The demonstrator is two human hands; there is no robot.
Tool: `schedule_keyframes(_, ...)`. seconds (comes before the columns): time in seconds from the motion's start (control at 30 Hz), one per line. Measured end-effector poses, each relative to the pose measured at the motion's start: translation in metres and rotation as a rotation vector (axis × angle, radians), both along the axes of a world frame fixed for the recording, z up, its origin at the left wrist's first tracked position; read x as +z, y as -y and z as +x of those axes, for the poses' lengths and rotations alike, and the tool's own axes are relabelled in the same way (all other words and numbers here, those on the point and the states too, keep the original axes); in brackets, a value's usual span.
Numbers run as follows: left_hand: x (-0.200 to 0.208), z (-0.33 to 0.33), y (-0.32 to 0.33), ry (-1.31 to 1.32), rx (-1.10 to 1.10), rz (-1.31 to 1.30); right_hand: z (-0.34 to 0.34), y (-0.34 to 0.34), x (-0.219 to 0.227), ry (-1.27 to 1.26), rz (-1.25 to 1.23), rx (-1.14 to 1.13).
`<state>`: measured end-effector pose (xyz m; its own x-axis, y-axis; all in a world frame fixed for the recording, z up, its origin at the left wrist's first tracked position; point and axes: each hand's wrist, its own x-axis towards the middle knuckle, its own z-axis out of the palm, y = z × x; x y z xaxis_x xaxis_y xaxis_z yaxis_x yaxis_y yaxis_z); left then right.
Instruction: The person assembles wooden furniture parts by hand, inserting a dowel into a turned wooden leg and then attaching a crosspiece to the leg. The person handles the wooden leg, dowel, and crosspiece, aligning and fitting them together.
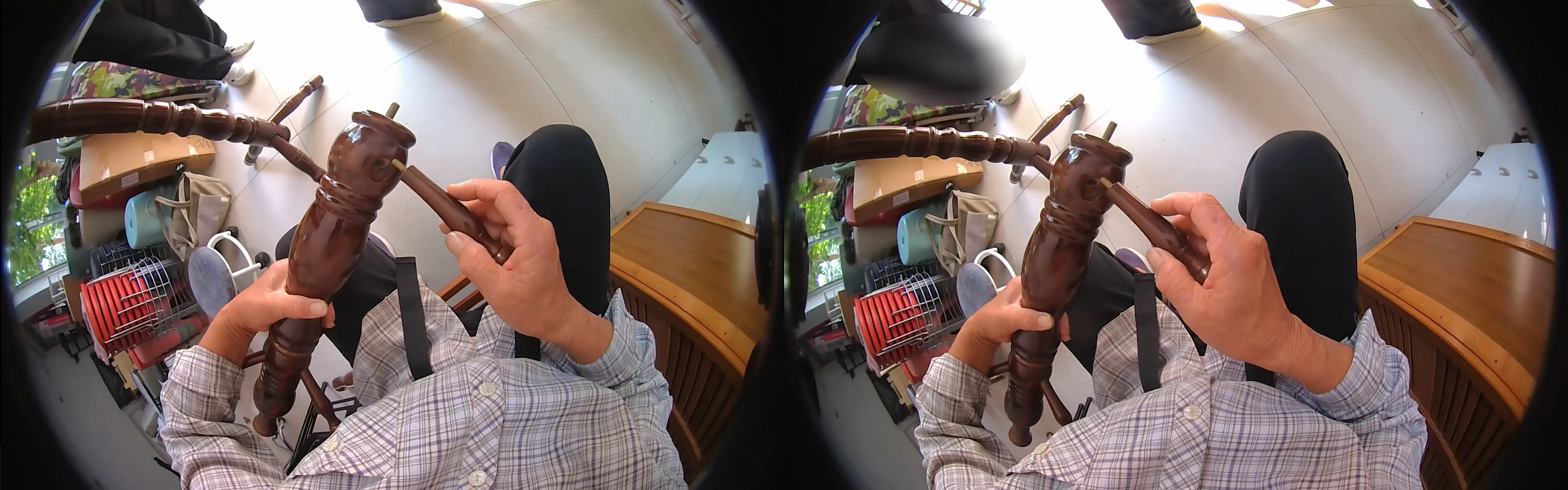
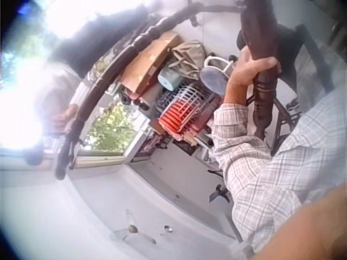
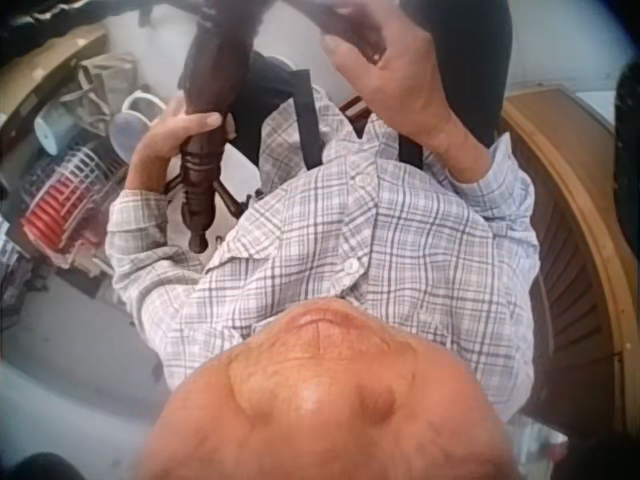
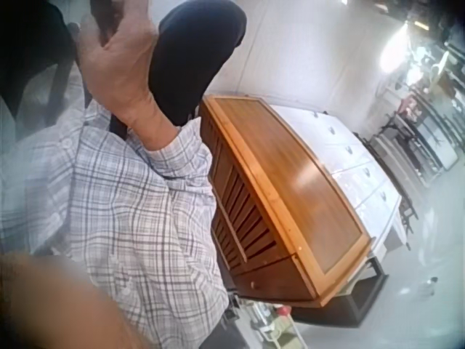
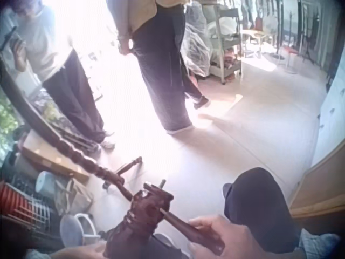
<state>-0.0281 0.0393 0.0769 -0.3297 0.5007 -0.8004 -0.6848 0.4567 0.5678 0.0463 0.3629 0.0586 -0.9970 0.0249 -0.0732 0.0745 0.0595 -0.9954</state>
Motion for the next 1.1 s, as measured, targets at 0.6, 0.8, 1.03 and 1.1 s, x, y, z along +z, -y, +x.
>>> schedule_keyframes(0.6,0.009,0.001,-0.016,-0.102,-0.021,-0.06,0.002,0.0,0.011,0.125,-0.113,0.056)
schedule_keyframes(0.8,0.014,0.005,-0.025,-0.17,-0.044,-0.081,0.004,-0.002,0.007,0.135,-0.088,0.059)
schedule_keyframes(1.03,0.015,0.008,-0.029,-0.195,-0.033,-0.099,0.003,-0.001,0.01,0.124,-0.119,0.024)
schedule_keyframes(1.1,0.015,0.009,-0.029,-0.212,-0.032,-0.105,0.004,0.003,0.007,0.067,-0.132,-0.031)
